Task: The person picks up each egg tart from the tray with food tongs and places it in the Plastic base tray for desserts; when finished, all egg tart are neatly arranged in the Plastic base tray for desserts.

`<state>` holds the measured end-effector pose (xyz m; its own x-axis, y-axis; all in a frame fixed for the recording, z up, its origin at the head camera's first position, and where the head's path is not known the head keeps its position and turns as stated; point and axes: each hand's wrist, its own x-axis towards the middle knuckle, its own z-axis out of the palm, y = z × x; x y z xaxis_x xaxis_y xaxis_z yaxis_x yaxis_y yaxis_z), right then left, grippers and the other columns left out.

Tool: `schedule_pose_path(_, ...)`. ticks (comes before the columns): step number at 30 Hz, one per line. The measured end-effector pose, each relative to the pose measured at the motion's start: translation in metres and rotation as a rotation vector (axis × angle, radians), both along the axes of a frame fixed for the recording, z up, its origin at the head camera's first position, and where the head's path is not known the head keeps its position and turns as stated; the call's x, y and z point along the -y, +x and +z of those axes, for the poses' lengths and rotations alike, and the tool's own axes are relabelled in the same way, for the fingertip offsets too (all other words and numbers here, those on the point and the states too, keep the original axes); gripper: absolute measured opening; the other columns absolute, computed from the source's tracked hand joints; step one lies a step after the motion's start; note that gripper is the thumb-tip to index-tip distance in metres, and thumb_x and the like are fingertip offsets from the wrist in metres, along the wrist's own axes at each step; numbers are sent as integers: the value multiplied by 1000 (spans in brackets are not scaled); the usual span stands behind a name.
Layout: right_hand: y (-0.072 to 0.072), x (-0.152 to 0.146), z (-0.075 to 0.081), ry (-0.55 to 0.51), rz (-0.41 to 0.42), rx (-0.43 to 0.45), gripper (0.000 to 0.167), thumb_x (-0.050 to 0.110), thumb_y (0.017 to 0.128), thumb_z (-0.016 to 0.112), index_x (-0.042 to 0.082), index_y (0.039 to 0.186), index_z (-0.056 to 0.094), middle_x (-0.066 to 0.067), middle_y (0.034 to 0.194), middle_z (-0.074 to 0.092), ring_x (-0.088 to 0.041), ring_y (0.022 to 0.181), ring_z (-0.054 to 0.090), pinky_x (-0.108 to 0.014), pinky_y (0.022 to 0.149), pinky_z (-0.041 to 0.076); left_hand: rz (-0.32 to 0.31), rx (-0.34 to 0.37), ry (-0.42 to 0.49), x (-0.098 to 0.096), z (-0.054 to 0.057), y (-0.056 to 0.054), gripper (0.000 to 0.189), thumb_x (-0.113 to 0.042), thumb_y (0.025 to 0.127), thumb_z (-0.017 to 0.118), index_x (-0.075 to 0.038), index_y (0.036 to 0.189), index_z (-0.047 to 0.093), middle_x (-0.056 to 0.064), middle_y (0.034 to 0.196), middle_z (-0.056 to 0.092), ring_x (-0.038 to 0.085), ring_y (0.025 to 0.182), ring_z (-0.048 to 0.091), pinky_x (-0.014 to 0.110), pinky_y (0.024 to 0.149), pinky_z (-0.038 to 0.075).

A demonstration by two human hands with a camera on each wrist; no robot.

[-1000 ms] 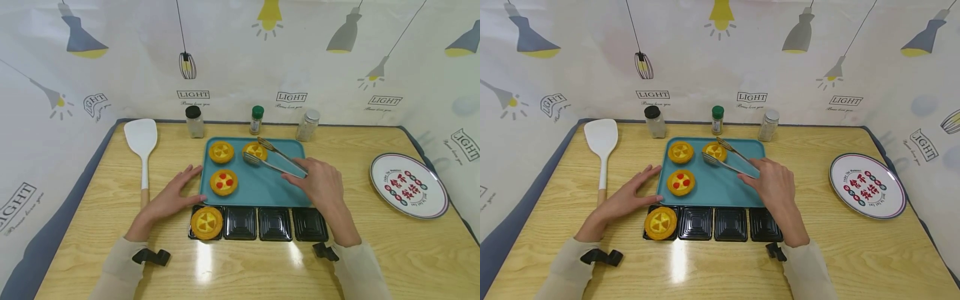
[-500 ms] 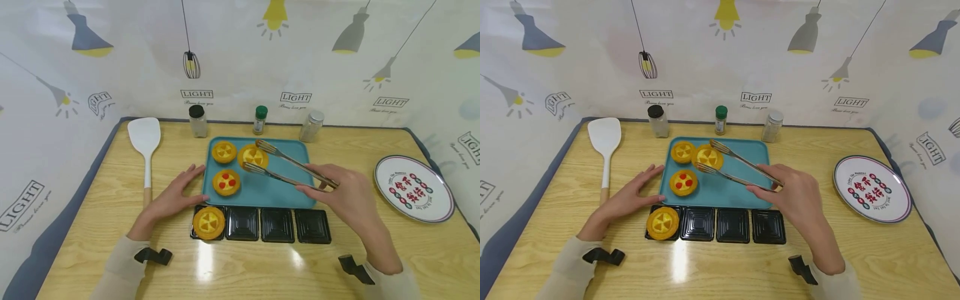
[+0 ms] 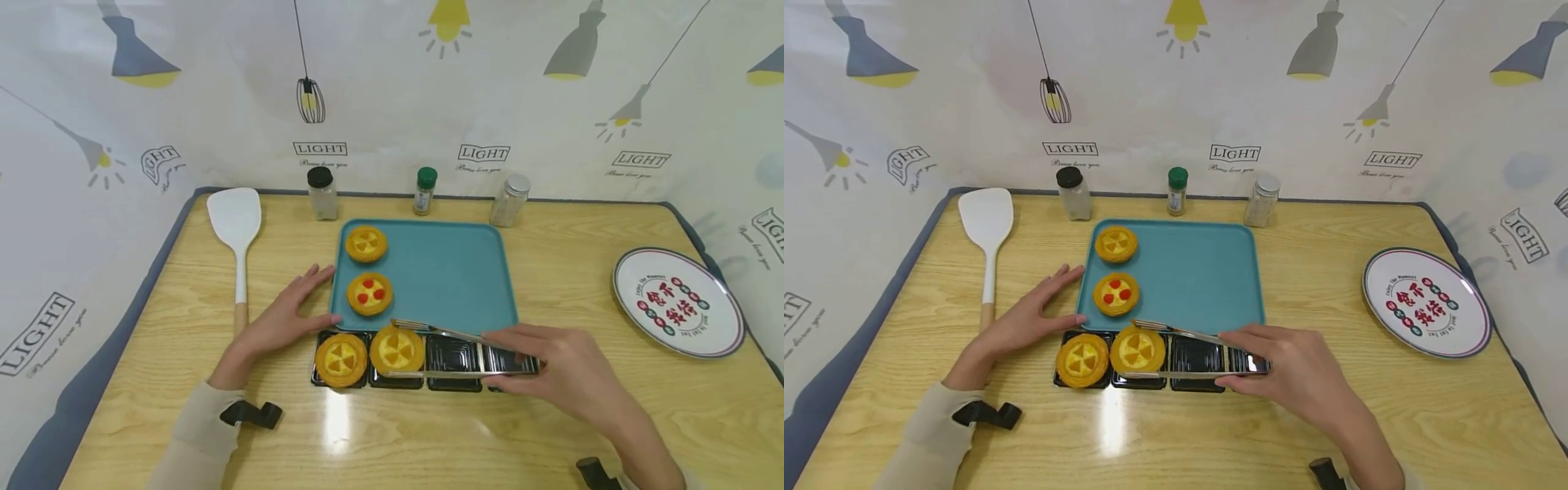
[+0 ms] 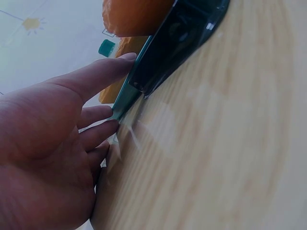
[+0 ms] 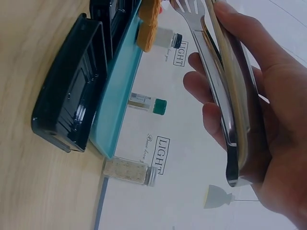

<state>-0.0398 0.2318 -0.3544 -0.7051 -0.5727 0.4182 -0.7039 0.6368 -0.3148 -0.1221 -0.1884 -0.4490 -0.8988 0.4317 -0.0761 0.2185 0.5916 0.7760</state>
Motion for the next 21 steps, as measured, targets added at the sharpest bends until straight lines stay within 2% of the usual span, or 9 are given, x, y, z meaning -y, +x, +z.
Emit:
schedule_pose_path(3, 2, 0, -4, 13, -10, -6, 47, 44, 68, 88, 24, 109, 77, 3, 103, 73, -12, 79, 70, -25, 56, 54, 1, 1, -1, 0, 1, 0, 85, -49, 88, 70, -26, 156, 25, 8, 162, 11, 28, 148, 6, 48, 119, 3)
schedule_pose_path(5, 3, 0, -7, 15, -13, -5, 47, 43, 67, 88, 24, 109, 77, 3, 102, 73, -8, 76, 69, -27, 57, 55, 0, -2, -1, -1, 1, 0, 85, -48, 88, 71, -26, 156, 26, 9, 162, 11, 27, 148, 6, 48, 119, 3)
schedule_pose_path(9, 3, 0, -10, 6, 3, 1, 47, 42, 68, 88, 24, 110, 77, 4, 101, 73, 6, 66, 58, -21, 53, 51, 2, -5, -1, -1, 1, 0, 85, -48, 88, 71, -26, 156, 26, 9, 162, 11, 26, 148, 6, 47, 119, 3)
schedule_pose_path(17, 3, 2, -10, 35, -11, 30, 46, 44, 71, 86, 25, 111, 76, 5, 103, 73, 3, 67, 61, -19, 53, 50, 3, -3, -7, -1, 2, 1, 86, -48, 87, 71, -25, 156, 26, 10, 162, 12, 28, 148, 7, 48, 119, 3)
schedule_pose_path(21, 2, 3, -4, 9, -40, 43, 54, 47, 68, 87, 25, 115, 74, 14, 92, 69, 7, 63, 54, -15, 50, 44, 1, -8, -6, -1, 2, 0, 86, -48, 87, 71, -24, 156, 26, 10, 162, 13, 27, 148, 7, 48, 119, 3)
